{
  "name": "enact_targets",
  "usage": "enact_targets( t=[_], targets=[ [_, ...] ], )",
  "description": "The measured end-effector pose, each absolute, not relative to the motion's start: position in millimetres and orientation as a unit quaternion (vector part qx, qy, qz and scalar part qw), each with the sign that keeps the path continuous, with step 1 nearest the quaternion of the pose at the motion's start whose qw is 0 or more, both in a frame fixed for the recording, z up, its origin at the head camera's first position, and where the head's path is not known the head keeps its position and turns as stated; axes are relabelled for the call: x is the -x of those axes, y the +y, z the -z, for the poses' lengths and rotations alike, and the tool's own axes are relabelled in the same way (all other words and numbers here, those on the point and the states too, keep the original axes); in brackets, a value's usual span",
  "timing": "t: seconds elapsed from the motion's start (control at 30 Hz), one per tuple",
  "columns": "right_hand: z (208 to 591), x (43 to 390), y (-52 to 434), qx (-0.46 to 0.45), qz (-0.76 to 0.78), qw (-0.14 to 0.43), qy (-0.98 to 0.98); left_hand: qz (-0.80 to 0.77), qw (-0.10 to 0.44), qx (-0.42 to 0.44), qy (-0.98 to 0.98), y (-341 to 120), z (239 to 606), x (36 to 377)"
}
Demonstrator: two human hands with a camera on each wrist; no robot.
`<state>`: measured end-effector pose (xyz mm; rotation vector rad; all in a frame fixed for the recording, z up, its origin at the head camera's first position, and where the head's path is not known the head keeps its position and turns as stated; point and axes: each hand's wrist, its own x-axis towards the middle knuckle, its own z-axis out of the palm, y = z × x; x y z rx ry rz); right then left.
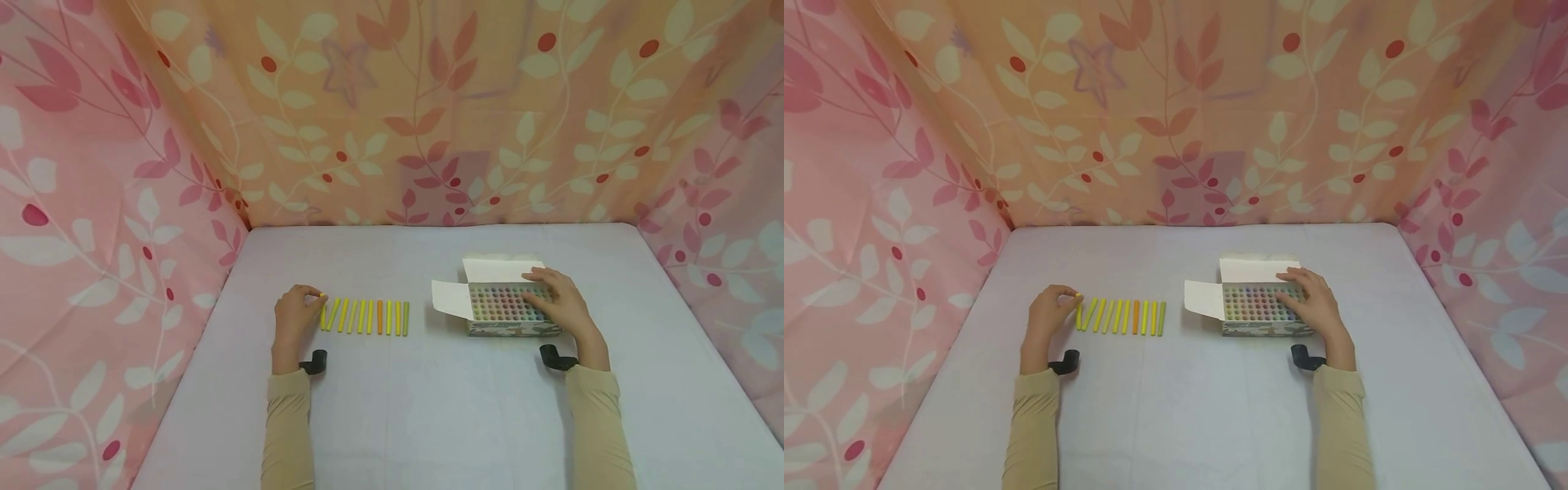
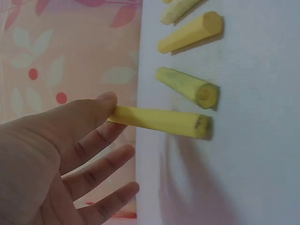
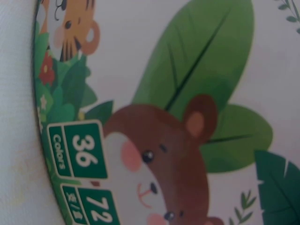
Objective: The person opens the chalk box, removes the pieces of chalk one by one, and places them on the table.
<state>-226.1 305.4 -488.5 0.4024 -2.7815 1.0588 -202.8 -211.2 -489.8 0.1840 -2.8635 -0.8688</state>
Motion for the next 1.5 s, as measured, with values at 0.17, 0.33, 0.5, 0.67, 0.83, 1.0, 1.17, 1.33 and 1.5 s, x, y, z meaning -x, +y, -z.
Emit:
enact_targets(
  t=[0.17,0.33,0.5,0.67,0.83,1.0,1.17,1.33,1.5],
  targets=[
    [488.5,226.9,304.6,-0.136,-0.357,0.071,-0.922,0.278,0.077,-0.069,-0.955,-210.8,498.4,205.1],
    [487.5,226.9,304.1,-0.133,-0.36,0.065,-0.921,0.285,0.067,-0.077,-0.953,-209.8,504.6,206.3],
    [486.5,226.8,303.7,-0.13,-0.362,0.058,-0.921,0.281,0.07,-0.075,-0.954,-210.1,508.1,207.3],
    [486.2,226.9,303.5,-0.126,-0.361,0.055,-0.923,0.277,0.069,-0.08,-0.955,-209.3,508.3,207.3],
    [486.1,226.4,303.6,-0.127,-0.356,0.058,-0.924,0.278,0.068,-0.083,-0.955,-207.7,505.6,205.7],
    [487.9,226.9,304.4,-0.133,-0.361,0.063,-0.921,0.281,0.07,-0.087,-0.953,-206.9,506.5,205.8],
    [488.9,225.9,304.6,-0.132,-0.361,0.063,-0.921,0.278,0.084,-0.088,-0.953,-206.3,508.3,206.5],
    [488.2,225.6,304.0,-0.133,-0.355,0.068,-0.923,0.277,0.086,-0.093,-0.953,-203.8,508.5,206.5],
    [487.2,224.9,303.9,-0.145,-0.347,0.081,-0.923,0.279,0.086,-0.096,-0.952,-203.0,510.2,206.8]
  ],
)
